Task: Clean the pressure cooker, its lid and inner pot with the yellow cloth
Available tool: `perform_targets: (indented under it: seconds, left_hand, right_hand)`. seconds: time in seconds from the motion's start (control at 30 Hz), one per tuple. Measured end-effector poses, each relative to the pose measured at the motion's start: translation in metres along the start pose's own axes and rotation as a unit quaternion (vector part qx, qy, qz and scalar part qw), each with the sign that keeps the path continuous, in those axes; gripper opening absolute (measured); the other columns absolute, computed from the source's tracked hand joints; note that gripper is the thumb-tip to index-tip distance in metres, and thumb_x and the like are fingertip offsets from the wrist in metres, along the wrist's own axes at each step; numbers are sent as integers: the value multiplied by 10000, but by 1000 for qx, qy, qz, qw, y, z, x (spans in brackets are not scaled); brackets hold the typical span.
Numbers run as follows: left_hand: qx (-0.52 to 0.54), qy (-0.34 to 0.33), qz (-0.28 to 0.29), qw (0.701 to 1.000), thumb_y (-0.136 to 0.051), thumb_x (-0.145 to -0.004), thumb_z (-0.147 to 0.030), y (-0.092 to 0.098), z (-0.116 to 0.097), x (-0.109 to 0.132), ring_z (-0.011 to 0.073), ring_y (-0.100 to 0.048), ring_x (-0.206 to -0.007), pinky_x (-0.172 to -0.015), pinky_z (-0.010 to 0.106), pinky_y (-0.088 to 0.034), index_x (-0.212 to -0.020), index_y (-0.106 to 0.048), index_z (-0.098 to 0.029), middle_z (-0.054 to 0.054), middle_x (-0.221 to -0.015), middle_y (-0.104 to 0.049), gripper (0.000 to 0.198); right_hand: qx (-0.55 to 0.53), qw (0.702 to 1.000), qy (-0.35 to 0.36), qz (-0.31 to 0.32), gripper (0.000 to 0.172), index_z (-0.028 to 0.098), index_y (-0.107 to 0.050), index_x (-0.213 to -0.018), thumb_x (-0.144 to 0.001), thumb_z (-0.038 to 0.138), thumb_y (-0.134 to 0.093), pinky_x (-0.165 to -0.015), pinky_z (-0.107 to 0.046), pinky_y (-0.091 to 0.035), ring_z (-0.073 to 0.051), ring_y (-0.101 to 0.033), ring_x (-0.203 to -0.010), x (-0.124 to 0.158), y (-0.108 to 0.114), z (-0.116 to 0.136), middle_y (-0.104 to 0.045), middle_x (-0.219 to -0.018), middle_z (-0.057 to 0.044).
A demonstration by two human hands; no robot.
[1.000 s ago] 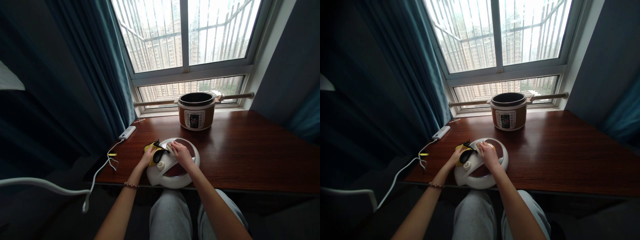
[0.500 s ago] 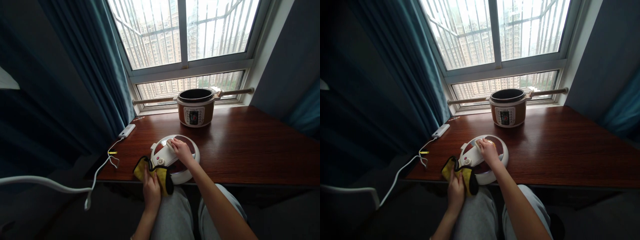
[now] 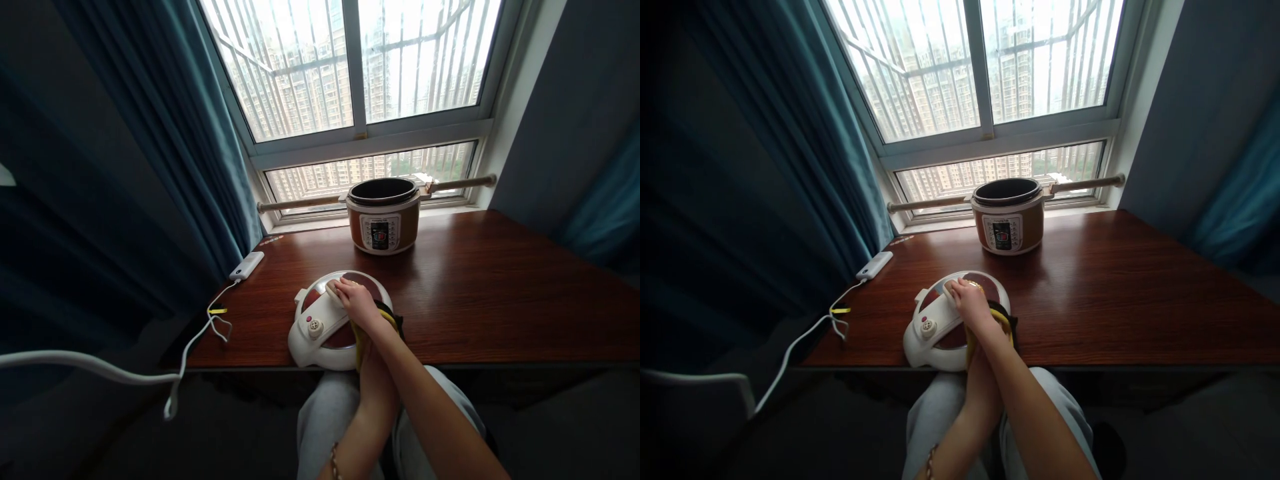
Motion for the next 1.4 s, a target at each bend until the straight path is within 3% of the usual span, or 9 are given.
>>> perform_targets:
  seconds: [0.17,0.33,0.57,0.7,0.83,0.97,1.03,1.23,1.4]
  left_hand:
    - [35,-16,19,999,-342,-881,-133,5,-3,-19,288,-437,-1233,-1044,463,-387,-1321,-438,-184,81,-1362,-453,454]
    - [41,28,-35,998,-479,-831,-202,31,24,-1,328,-466,-1184,-1001,493,-399,-1267,-505,-186,95,-1253,-555,437]
    - [2,29,-35,999,-411,-746,-47,47,54,21,283,-377,-1263,-1013,462,-375,-1327,-432,-187,71,-1365,-452,598]
    - [-33,41,-79,995,-377,-740,-28,46,57,35,284,-357,-1279,-999,480,-372,-1368,-372,-209,77,-1404,-400,653]
    - [-84,69,-97,989,-387,-735,-33,42,49,36,325,-359,-1265,-986,517,-358,-1363,-389,-201,103,-1412,-384,650]
    - [-83,18,-38,996,-404,-720,-37,39,33,10,314,-393,-1242,-997,495,-349,-1313,-460,-177,108,-1382,-428,611]
    - [-70,-1,-3,998,-396,-751,-58,38,27,-10,305,-415,-1223,-991,486,-354,-1300,-472,-173,115,-1369,-442,566]
    - [-47,-68,74,994,-383,-823,-153,24,10,-74,305,-442,-1178,-929,446,-395,-1263,-492,-119,178,-1338,-451,455]
    - [-65,-30,146,987,-389,-845,-195,-3,14,-124,306,-355,-1255,-1018,442,-287,-1228,-524,-131,168,-1350,-435,411]
  right_hand:
    - [11,1000,2,2,268,239,-652,-1060,-879,233,-454,-970,-314,-402,-199,-525,-1146,0,2,1,-573,-1222,-62]
    - [3,1000,-3,1,273,242,-645,-1073,-884,239,-448,-974,-301,-395,-187,-515,-1157,1,3,0,-555,-1246,-61]
    - [-63,998,-4,24,294,237,-609,-1131,-887,298,-458,-994,-308,-373,-186,-463,-1211,3,5,2,-503,-1305,-67]
    - [-131,986,-67,-82,353,185,-611,-1138,-891,339,-411,-1026,-345,-342,-198,-454,-1218,4,28,-19,-548,-1252,-88]
    - [-247,920,-213,-219,421,153,-628,-1083,-866,432,-401,-937,-372,-429,-216,-578,-1066,17,59,-63,-620,-1138,-112]
    - [-446,791,-317,-274,405,111,-616,-1015,-856,416,-402,-891,-350,-471,-201,-632,-964,35,74,-88,-629,-1109,-146]
    - [-504,750,-324,-280,349,124,-621,-948,-852,390,-416,-897,-342,-472,-192,-641,-940,42,79,-88,-646,-1072,-139]
    - [-543,726,-315,-280,303,132,-627,-881,-842,374,-449,-898,-352,-476,-189,-660,-867,47,84,-85,-676,-987,-125]
    - [-554,720,-315,-273,297,135,-635,-857,-842,360,-441,-824,-325,-507,-182,-667,-814,46,86,-89,-692,-924,-113]
Point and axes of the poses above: each hand's wrist, its own x-axis away from the middle knuckle, its own y-axis out of the back of the hand, z = x × y, the point moved 6 cm from there along -x, towards the middle knuckle
